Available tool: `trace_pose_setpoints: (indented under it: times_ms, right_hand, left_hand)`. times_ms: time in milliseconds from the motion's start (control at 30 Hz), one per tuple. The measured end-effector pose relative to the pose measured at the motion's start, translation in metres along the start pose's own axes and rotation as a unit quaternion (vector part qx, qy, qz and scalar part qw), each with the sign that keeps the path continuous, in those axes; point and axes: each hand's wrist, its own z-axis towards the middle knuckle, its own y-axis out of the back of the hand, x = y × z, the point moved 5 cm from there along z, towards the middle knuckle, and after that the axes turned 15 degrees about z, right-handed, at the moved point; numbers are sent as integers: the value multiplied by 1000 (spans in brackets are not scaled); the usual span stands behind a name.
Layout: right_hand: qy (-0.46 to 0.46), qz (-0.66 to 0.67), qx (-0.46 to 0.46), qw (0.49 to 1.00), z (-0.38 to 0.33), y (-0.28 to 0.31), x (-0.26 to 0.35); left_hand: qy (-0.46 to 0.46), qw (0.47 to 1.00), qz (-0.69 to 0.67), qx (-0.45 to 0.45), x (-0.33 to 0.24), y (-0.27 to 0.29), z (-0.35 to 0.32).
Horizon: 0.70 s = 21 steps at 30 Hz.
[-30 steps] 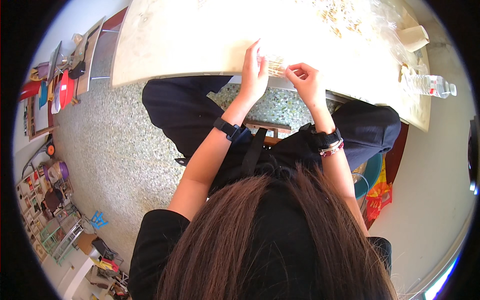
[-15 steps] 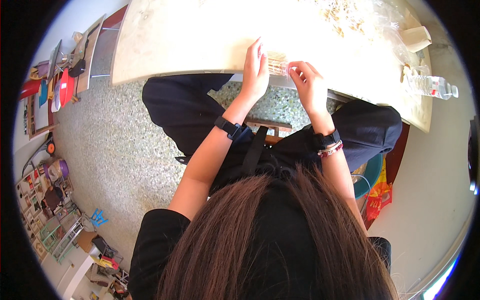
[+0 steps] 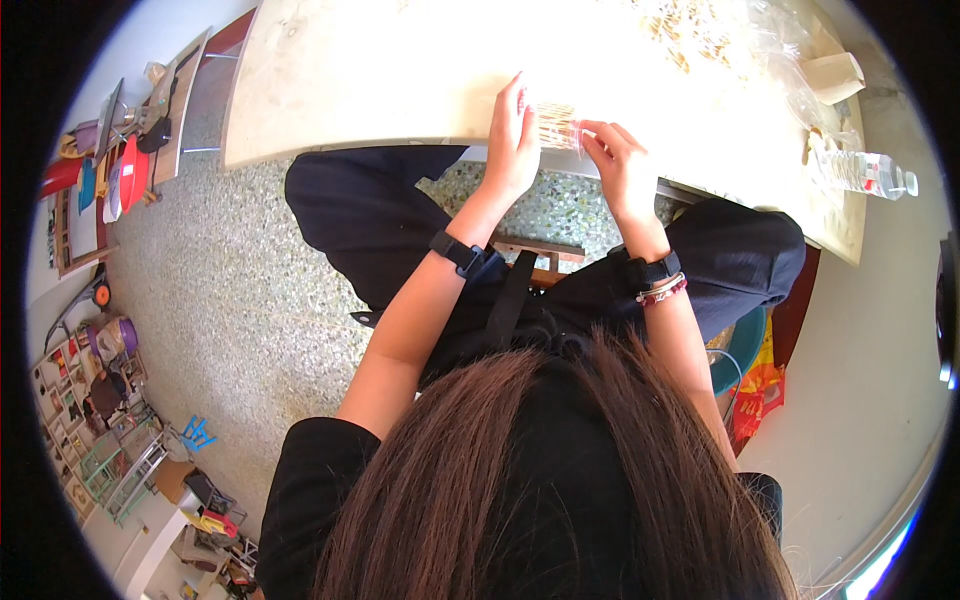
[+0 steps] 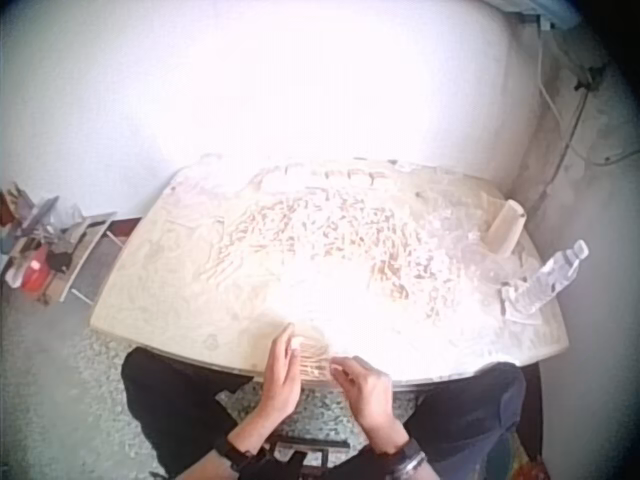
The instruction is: Count, organize, and place cotton swabs into small plastic bags.
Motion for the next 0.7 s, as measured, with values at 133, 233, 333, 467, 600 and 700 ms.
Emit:
trace_pose_setpoints:
  times_ms: [133, 233, 333, 467, 600, 700]
  right_hand:
    - [-35, 6, 24, 999, 5, -3, 3]
    - [-122, 49, 48, 990, 5, -5, -8]
    - [-207, 119, 50, 970, 4, -8, -22]
    - [-188, 170, 15, 967, 6, -5, -20]
    - [-157, 139, 19, 978, 6, -5, -13]
    - [-139, 108, 5, 984, 3, -3, -15]
  left_hand:
    - [-3, 1000, 7, -2, 3, 2, -1]
    - [2, 1000, -1, -1, 1, 1, -1]
    - [-2, 1000, -6, -3, 2, 0, -1]
    - [-5, 1000, 10, -3, 4, 1, -1]
    - [0, 1000, -8, -1, 5, 1, -1]
    - [1, 1000, -11, 0, 2, -1, 0]
